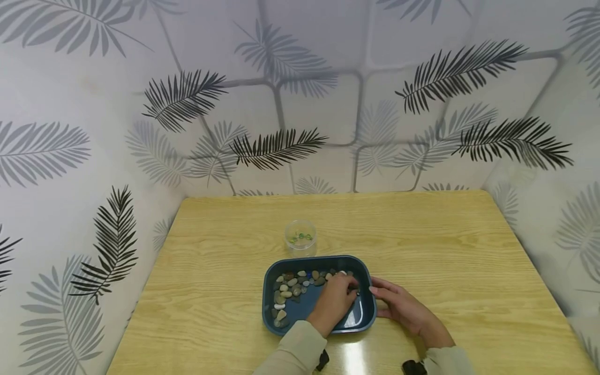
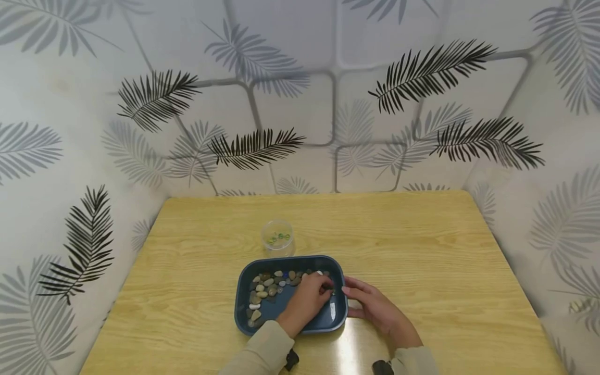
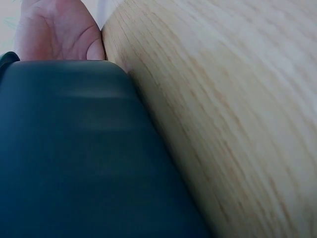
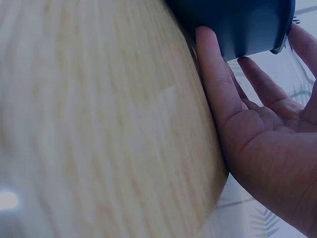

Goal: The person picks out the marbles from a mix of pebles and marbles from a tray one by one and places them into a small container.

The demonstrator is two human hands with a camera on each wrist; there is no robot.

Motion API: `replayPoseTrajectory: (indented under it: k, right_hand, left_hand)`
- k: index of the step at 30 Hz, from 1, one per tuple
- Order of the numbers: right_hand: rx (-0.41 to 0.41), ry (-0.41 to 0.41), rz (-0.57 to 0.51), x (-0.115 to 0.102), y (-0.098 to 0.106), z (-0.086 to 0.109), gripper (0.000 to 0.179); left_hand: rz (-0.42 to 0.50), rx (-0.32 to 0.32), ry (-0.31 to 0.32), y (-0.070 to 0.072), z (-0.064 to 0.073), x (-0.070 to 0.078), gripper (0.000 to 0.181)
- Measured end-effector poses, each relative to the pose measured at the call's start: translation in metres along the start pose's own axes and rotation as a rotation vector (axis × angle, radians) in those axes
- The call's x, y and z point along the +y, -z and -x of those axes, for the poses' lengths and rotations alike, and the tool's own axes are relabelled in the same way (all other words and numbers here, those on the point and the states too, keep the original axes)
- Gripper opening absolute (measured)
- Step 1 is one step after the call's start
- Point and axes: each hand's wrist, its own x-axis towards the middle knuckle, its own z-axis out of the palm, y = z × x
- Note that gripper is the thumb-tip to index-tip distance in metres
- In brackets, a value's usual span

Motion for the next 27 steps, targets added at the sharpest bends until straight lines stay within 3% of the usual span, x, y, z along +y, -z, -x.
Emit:
replayPoseTrajectory:
  k: [8,16,27]
  right_hand:
    - [0.004,-0.002,-0.006,-0.0008,0.0002,-0.0006,0.059]
    - [0.004,-0.016,-0.014,-0.0005,0.0001,0.0004,0.059]
    - [-0.007,0.001,-0.019,0.0003,-0.0003,0.001,0.058]
  left_hand:
    - [-0.015,-0.068,-0.017,0.0006,-0.0009,0.0016,0.013]
    - [0.026,-0.131,-0.023,-0.0021,-0.0014,0.0013,0.01]
    - [0.021,-0.147,-0.038,-0.0063,-0.0023,-0.0016,0.01]
